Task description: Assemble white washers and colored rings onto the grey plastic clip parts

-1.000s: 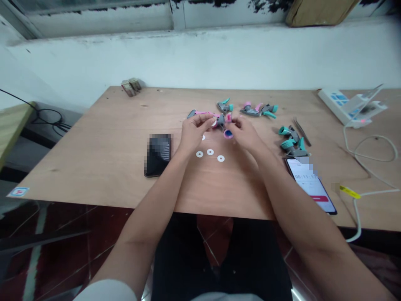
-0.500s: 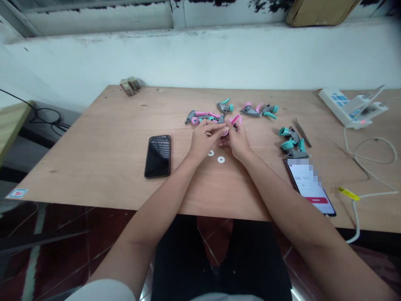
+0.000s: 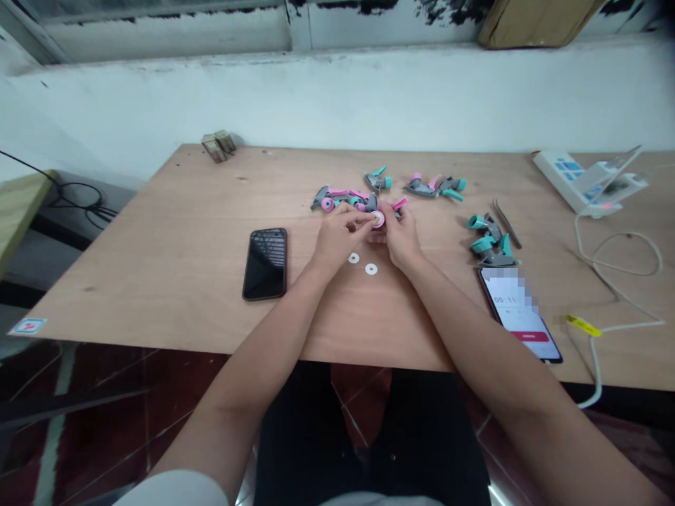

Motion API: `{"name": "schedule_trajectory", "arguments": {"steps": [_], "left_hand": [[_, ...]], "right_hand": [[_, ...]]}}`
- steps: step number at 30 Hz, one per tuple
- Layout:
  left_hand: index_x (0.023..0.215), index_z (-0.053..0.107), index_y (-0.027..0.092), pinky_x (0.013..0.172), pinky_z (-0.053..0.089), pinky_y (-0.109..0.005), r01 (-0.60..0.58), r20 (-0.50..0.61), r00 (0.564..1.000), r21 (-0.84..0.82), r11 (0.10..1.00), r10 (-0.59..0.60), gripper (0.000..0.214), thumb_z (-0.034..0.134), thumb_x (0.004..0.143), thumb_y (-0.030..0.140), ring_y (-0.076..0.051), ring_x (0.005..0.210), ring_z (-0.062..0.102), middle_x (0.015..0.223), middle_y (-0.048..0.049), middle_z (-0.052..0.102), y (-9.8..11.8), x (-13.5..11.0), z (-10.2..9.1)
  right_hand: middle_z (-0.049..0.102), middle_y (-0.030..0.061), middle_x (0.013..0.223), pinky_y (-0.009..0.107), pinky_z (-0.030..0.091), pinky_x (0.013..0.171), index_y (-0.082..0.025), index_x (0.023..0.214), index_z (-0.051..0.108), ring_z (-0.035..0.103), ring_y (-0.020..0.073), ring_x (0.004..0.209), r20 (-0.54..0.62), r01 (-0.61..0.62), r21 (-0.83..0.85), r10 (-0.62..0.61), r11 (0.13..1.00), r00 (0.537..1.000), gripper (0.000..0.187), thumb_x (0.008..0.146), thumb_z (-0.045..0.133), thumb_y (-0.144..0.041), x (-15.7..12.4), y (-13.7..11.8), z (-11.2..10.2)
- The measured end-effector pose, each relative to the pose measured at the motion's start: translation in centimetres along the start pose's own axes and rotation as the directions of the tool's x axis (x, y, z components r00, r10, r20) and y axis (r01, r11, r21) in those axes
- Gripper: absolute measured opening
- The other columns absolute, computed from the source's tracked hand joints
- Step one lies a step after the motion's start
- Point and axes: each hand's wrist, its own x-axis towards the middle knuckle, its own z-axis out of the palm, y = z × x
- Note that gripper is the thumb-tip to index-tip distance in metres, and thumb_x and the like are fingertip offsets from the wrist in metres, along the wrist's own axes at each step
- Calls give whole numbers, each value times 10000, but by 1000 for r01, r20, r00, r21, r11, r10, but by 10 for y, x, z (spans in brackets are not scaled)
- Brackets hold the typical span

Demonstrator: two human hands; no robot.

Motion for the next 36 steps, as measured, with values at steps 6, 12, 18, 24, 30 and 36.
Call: {"name": "schedule_trajectory", "arguments": {"steps": [6, 12, 18, 24, 30, 36], "left_hand": [[1083, 870, 228, 838, 549, -322, 47, 42, 998, 130, 990, -53, 152, 785, 994, 318, -157, 836, 667, 1018, -59, 734, 0, 0, -3], [1065, 859, 210, 813, 545, -304, 110, 50, 992, 150, 983, -119, 153, 764, 991, 305, -154, 834, 682, 1067, -71, 756, 7, 0, -5], [1015, 821, 192, 809, 529, -308, 166, 14, 985, 169, 972, -170, 107, 767, 937, 240, -161, 833, 675, 1029, -70, 776, 3, 3, -6], [892, 721, 198, 772, 518, -305, 182, -28, 983, 74, 981, -180, 270, 655, 1040, 414, -155, 781, 626, 865, -34, 718, -4, 6, -6], [817, 707, 211, 820, 523, -346, 225, 40, 969, 260, 939, -244, 274, 699, 990, 423, -223, 871, 661, 895, -70, 756, -2, 12, -41], [1049, 847, 200, 778, 515, -341, 245, 223, 924, 284, 927, -312, 259, 858, 833, 343, -242, 863, 701, 952, -91, 784, -20, 13, -58]], "right_hand": [[744, 43, 1052, 303, 641, 580, -281, 1192, 534, 785, 214, 823, -39, 42, -68, -44, 997, 998, 698, 836, 669, -866, 6, 9, -3], [717, 37, 1058, 306, 645, 590, -284, 1153, 547, 768, 216, 856, 1, 100, -120, -101, 988, 995, 686, 822, 706, -863, 7, 8, -7], [699, -9, 855, 329, 585, 510, -309, 1190, 556, 682, 193, 628, 94, 75, -128, -63, 989, 994, 736, 796, 700, -914, 4, 2, -9], [778, 43, 970, 348, 624, 740, -251, 1194, 663, 749, 223, 824, 44, 166, -349, -160, 922, 986, 543, 926, 669, -722, 7, -1, -15], [810, 124, 1076, 446, 590, 962, -208, 1089, 763, 752, 298, 1011, 108, 212, -705, -194, 677, 975, 354, 1006, 599, -511, 11, -6, -20], [759, 47, 886, 431, 599, 844, -223, 1438, 664, 730, 287, 871, 326, 255, -626, -50, 736, 944, 760, 814, 875, -604, 6, -24, -35]]}}
